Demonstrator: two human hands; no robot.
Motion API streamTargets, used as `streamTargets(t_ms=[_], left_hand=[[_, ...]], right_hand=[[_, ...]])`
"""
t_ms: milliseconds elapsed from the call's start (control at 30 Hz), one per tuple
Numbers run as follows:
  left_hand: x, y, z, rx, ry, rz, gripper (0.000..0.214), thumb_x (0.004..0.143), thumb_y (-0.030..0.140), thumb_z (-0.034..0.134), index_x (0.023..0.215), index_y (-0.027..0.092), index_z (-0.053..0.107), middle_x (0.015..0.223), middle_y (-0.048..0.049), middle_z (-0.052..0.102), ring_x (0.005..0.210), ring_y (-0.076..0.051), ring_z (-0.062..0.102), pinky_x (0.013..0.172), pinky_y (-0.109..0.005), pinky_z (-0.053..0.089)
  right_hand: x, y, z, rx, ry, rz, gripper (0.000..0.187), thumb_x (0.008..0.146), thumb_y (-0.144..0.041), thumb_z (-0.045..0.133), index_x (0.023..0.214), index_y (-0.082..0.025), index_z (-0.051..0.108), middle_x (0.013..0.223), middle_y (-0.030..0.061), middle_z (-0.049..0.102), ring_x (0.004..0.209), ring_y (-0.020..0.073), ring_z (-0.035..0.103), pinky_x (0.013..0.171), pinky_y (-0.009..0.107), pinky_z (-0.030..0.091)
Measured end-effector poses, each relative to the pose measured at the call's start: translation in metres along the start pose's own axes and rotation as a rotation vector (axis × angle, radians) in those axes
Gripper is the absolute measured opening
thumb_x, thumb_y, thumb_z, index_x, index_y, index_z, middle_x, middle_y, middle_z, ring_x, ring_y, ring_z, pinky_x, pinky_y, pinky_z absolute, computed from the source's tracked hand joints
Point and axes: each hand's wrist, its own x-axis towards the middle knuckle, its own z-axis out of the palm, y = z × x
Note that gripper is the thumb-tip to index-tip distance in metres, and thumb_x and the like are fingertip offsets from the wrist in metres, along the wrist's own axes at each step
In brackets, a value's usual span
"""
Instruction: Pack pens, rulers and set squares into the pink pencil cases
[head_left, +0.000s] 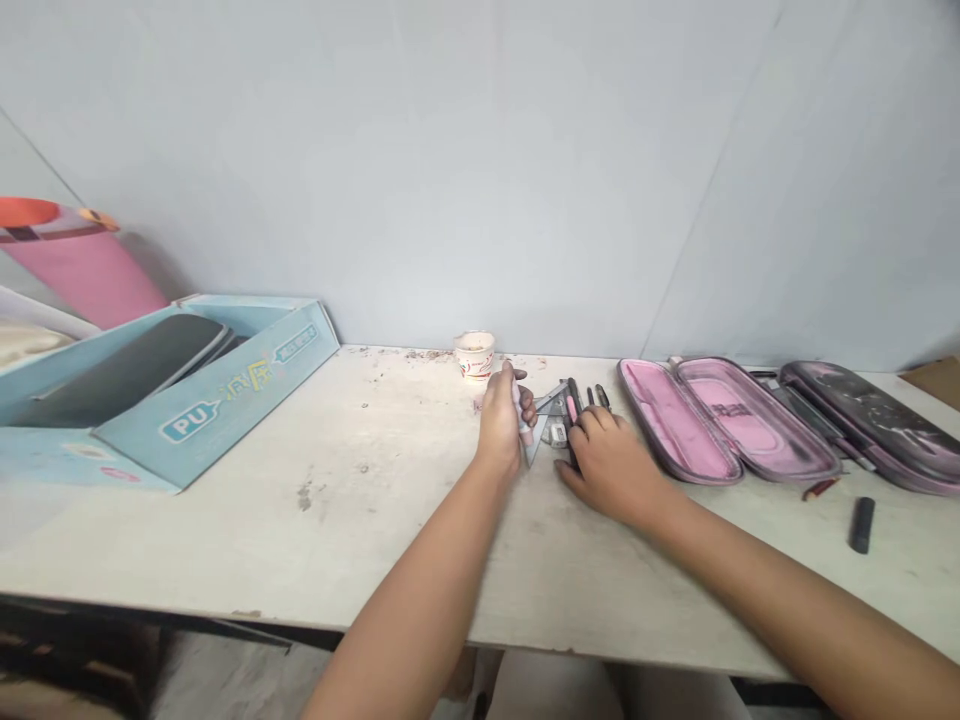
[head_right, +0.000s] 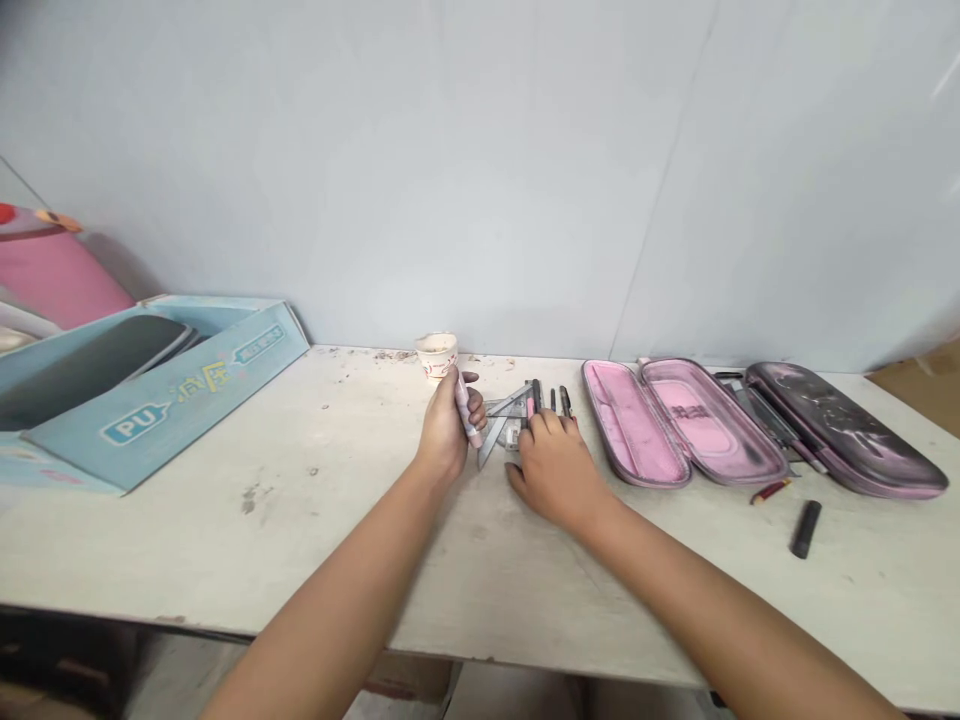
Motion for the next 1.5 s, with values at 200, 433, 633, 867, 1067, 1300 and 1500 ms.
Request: streamTargets(t_ms=[200,433,633,867,1067,1300,1500], left_hand=[[0.004,-0.009,-0.004,0.172,-0.066,0.046,0.029,0.08,0.047,0.049,0.086,0.019,0.046,0.056,0.006,0.04,0.043,-0.006,0.039,0.04,-0.016,0.031],[-0.003,-0.012,0.0,0.55,-0.293,0.171,0.024,0.086,0.04,0.042,0.094,0.02,0.05,0.068,0.0027,0.045,0.06,-0.009,0.045,0.052,-0.018,0.038],[-0.005,-0.01,-0.002,0.985,-0.344,0.387,0.023,0.087,0.031,0.041,0.103,0.018,0.052,0.092,-0.0027,0.058,0.088,-0.015,0.051,0.083,-0.027,0.039],[0.001,-0.01,-0.007,1.221,-0.336,0.482,0.028,0.088,0.031,0.04,0.108,0.017,0.053,0.102,-0.0064,0.06,0.097,-0.018,0.053,0.086,-0.03,0.04],[-0.002,-0.007,-0.007,1.629,-0.323,0.619,0.032,0.09,0.032,0.035,0.114,0.02,0.054,0.096,-0.0081,0.058,0.094,-0.022,0.051,0.08,-0.036,0.038],[-0.016,-0.014,0.003,1.766,-0.49,0.742,0.032,0.09,0.026,0.035,0.117,0.024,0.051,0.098,-0.0077,0.055,0.093,-0.021,0.049,0.082,-0.036,0.034],[-0.031,-0.012,0.014,1.412,-0.31,0.645,0.035,0.083,0.051,0.044,0.095,0.02,0.057,0.072,-0.004,0.056,0.072,-0.018,0.051,0.067,-0.029,0.034]], right_hand=[[-0.002,0.012,0.005,0.0,0.01,0.049,0.032,0.085,-0.031,0.04,0.084,-0.01,0.064,0.093,0.0177,0.057,0.097,0.0289,0.045,0.082,0.04,0.033],[-0.006,0.05,-0.001,0.186,0.44,0.254,0.029,0.089,-0.034,0.037,0.09,-0.014,0.056,0.09,0.0126,0.057,0.086,0.0238,0.047,0.074,0.035,0.037],[-0.009,0.054,-0.004,0.159,0.524,0.143,0.022,0.088,-0.033,0.042,0.088,-0.016,0.056,0.093,0.0104,0.057,0.089,0.0226,0.047,0.08,0.036,0.037],[-0.01,0.065,-0.009,-0.013,0.553,0.035,0.016,0.086,-0.028,0.046,0.085,-0.017,0.059,0.094,0.0093,0.057,0.092,0.0212,0.046,0.096,0.042,0.03],[-0.012,0.073,-0.011,0.036,0.55,0.04,0.018,0.087,-0.027,0.044,0.086,-0.018,0.06,0.098,0.0094,0.057,0.095,0.0222,0.045,0.087,0.039,0.036],[-0.01,0.064,-0.001,0.29,0.456,0.05,0.033,0.091,-0.034,0.035,0.074,-0.017,0.058,0.079,0.0076,0.059,0.084,0.0205,0.049,0.081,0.036,0.037],[0.009,0.055,-0.002,0.61,0.292,0.158,0.057,0.092,-0.045,0.012,0.061,-0.02,0.051,0.06,0.0034,0.054,0.062,0.0163,0.052,0.062,0.029,0.037]])
